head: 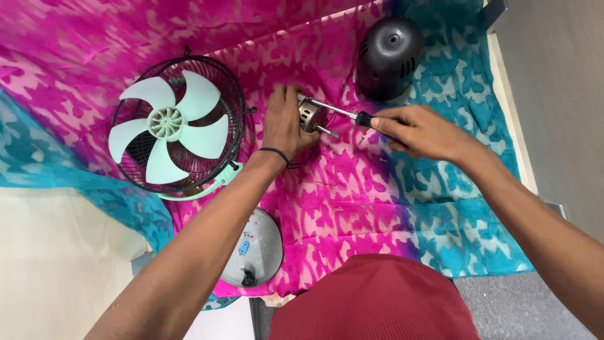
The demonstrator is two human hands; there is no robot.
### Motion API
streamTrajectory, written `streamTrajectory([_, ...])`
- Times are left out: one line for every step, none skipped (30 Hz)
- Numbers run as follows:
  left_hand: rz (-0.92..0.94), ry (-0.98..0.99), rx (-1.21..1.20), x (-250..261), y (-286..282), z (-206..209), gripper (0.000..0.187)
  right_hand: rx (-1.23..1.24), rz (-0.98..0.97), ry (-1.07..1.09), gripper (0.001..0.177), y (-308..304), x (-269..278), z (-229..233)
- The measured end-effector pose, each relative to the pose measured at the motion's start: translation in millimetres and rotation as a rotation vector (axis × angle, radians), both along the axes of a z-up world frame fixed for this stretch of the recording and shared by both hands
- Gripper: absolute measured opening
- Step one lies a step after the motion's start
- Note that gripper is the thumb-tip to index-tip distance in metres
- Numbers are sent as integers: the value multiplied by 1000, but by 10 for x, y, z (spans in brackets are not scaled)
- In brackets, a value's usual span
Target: The person uses a screwdriver to remove screws from a fan motor, then rotates the motor shaft by hand to test its movement. The person continues to manipulate the motor and its wires while seated on the floor.
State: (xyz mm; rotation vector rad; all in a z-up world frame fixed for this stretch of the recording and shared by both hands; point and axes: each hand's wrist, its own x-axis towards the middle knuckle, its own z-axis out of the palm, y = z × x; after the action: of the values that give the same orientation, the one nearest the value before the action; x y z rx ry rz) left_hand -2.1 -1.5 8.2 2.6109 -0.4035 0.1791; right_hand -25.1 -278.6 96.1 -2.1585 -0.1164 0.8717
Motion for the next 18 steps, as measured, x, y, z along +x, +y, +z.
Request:
streamTrajectory([16, 18, 12, -11, 8, 11, 86, -24, -3, -98, 47, 55, -35, -27])
streamTrajectory([22, 35, 23, 3, -4, 31, 86, -47, -13, -197, 46, 101, -96, -44])
streamTrajectory([29, 52, 34, 19, -17, 57, 86, -70, -23, -297, 48, 137, -161, -52])
streamTrajectory([26, 55, 44, 18, -33, 81, 86, -88, -42, -493, 45, 162, -257, -57])
streamTrajectory([23, 58, 55, 16, -45, 107, 86, -105, -61, -689, 42, 193, -363, -61])
streamTrajectory([25, 60, 62, 8, -48, 132, 86, -122, -75, -886, 40, 231, -433, -63])
streamTrajectory([17, 64, 67, 13, -35, 163, 91, -168, -63, -870, 38, 275, -463, -73])
streamTrajectory([-7, 75, 73, 29, -31, 192, 96, -220, -64, -846, 37, 309, -512, -89])
streamTrajectory([-30, 86, 79, 45, -31, 219, 101, -271, -65, -820, 36, 323, -539, -104])
streamTrajectory([-50, 99, 88, 49, -41, 237, 103, -277, -45, -845, 36, 327, -546, -119])
streamTrajectory([-71, 111, 96, 56, -44, 255, 106, -282, -25, -869, 36, 348, -539, -139])
streamTrajectory([-89, 122, 106, 63, -33, 278, 109, -285, -5, -895, 36, 365, -527, -152])
streamTrajectory([-111, 118, 109, 64, -18, 299, 103, -283, 7, -876, 36, 366, -522, -154])
streamTrajectory([-128, 112, 110, 54, -4, 314, 97, -280, 24, -858, 36, 359, -514, -151])
streamTrajectory([-145, 107, 110, 44, 7, 325, 91, -278, 41, -839, 36, 353, -504, -144])
streamTrajectory([-143, 101, 105, 37, 7, 331, 89, -289, 58, -811, 36, 346, -491, -133])
streamTrajectory([-142, 96, 99, 24, 5, 331, 86, -299, 75, -783, 36, 338, -476, -119])
streamTrajectory([-139, 91, 93, 16, -5, 320, 84, -310, 93, -754, 36, 329, -468, -108])
